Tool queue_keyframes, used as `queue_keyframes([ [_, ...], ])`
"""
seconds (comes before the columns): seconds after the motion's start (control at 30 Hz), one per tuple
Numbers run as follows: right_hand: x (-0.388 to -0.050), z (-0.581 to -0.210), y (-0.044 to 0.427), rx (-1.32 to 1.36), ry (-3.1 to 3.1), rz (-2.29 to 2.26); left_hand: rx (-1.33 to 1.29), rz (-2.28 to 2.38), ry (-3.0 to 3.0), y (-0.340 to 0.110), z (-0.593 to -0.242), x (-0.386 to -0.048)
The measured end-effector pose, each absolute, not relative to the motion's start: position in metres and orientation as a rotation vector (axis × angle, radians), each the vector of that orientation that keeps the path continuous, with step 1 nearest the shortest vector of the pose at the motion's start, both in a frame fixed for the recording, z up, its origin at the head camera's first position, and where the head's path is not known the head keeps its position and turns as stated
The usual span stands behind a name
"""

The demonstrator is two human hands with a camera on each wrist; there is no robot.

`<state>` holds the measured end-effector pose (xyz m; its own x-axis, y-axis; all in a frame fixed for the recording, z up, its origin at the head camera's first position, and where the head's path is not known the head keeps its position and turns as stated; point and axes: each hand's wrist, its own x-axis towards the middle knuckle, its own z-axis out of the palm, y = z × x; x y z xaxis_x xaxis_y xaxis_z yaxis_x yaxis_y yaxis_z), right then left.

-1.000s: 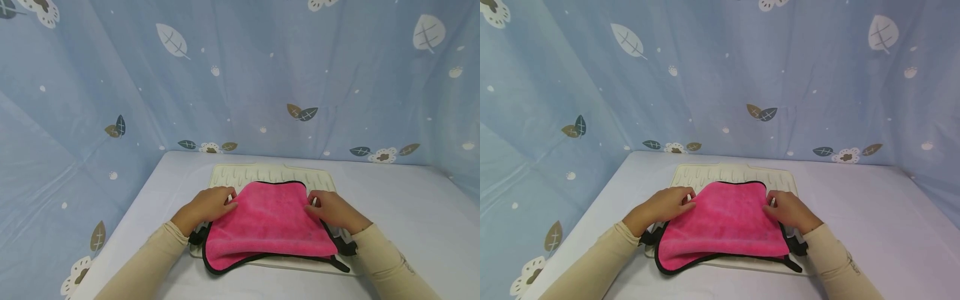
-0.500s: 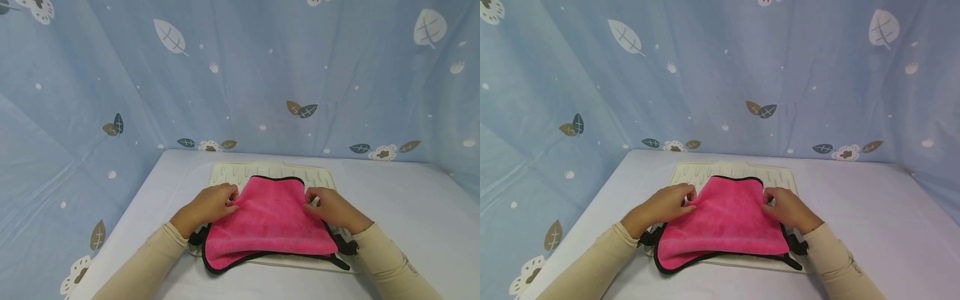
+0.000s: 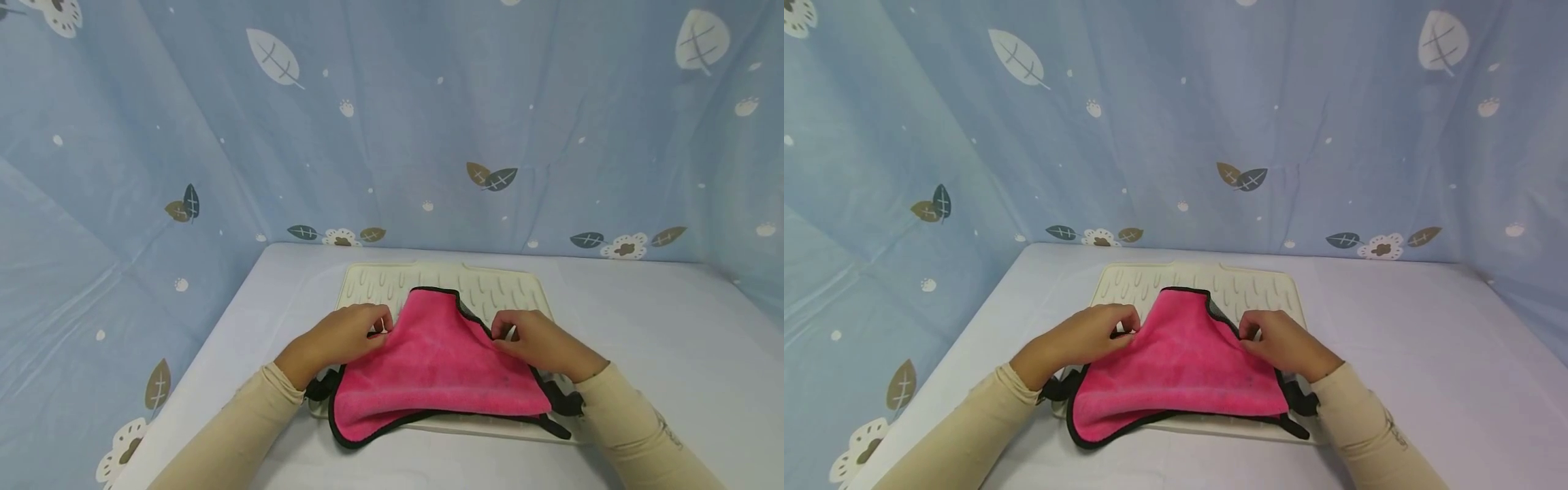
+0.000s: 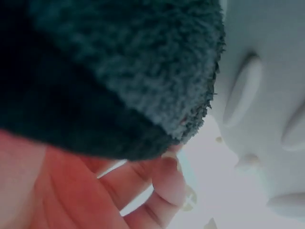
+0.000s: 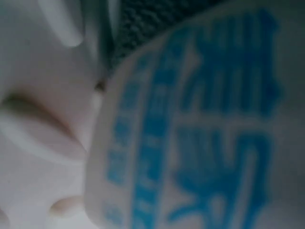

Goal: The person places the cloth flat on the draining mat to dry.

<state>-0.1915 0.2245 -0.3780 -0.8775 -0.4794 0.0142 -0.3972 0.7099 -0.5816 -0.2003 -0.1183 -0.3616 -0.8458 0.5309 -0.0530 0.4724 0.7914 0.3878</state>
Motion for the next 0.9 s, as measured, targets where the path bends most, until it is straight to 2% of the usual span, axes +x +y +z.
queue_keyframes([
  [0.23,-0.1911,-0.3772,0.2228,-0.706,2.763,-0.904,0.714,0.534,2.768,-0.1158,-0.3616,-0.2000],
  [0.7,-0.1922,-0.3756,0.2229,-0.741,2.806,-0.798,0.856,0.545,2.843,-0.1168,-0.3606,-0.1998],
  [0.9,-0.1910,-0.3714,0.2265,-0.649,2.923,-0.765,0.843,0.505,2.927,-0.1203,-0.3580,-0.2011],
])
